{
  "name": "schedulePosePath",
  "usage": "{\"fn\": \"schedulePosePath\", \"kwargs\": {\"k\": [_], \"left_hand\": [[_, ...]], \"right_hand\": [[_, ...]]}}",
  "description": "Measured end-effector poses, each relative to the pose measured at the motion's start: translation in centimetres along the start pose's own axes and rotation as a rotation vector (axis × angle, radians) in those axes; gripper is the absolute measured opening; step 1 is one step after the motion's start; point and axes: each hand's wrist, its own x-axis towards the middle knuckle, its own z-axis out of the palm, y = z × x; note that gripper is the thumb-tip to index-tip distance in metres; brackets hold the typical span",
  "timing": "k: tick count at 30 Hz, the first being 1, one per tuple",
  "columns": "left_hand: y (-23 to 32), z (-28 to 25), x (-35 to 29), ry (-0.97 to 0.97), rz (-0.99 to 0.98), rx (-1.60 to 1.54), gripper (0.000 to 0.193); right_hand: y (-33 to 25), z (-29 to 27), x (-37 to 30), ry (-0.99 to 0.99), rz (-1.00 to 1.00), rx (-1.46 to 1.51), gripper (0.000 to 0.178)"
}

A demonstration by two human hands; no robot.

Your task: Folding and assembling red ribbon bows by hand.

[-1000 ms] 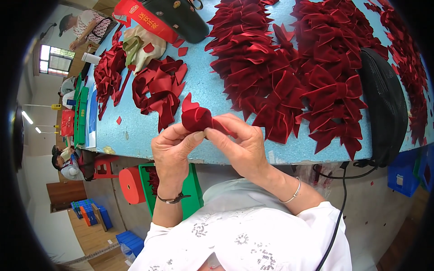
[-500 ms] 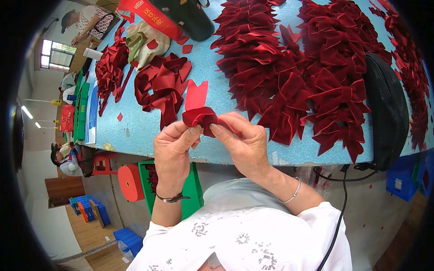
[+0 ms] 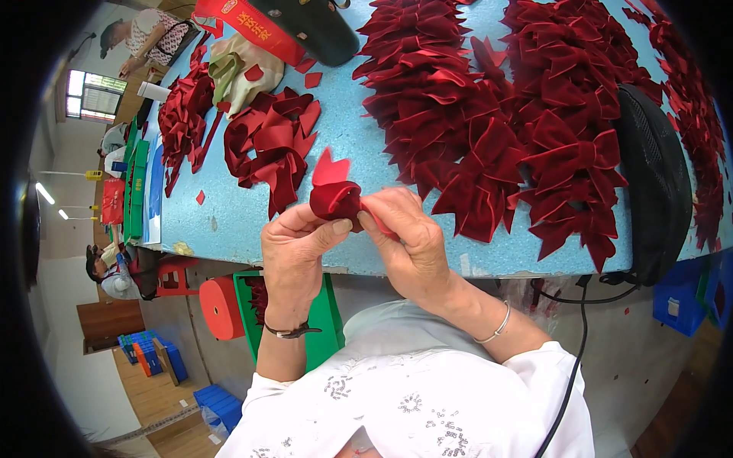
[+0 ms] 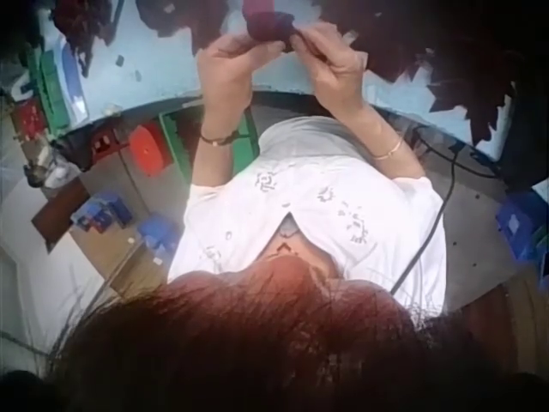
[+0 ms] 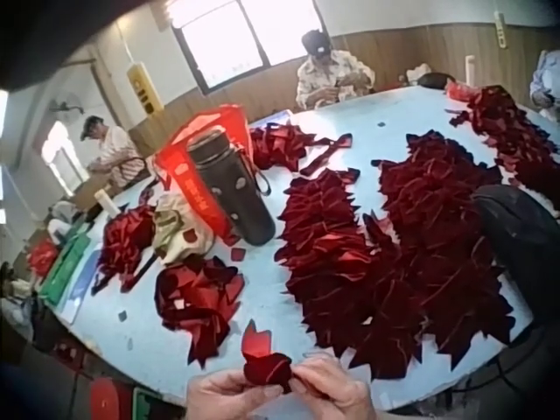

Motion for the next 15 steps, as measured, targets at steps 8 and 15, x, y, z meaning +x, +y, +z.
{"fn": "schedulePosePath", "kwargs": {"k": [8,15], "left_hand": [[-0.4,-0.6,-0.3,-0.038,0.012,-0.173,0.026],[0.2,-0.3,-0.7,0.001,-0.007,-0.021,0.028]], "right_hand": [[-0.9,-1.2,0.7,-0.151,0.399,0.460,0.023],[-0.7,-1.0,0.5,-0.158,0.366,0.435,0.021]]}}
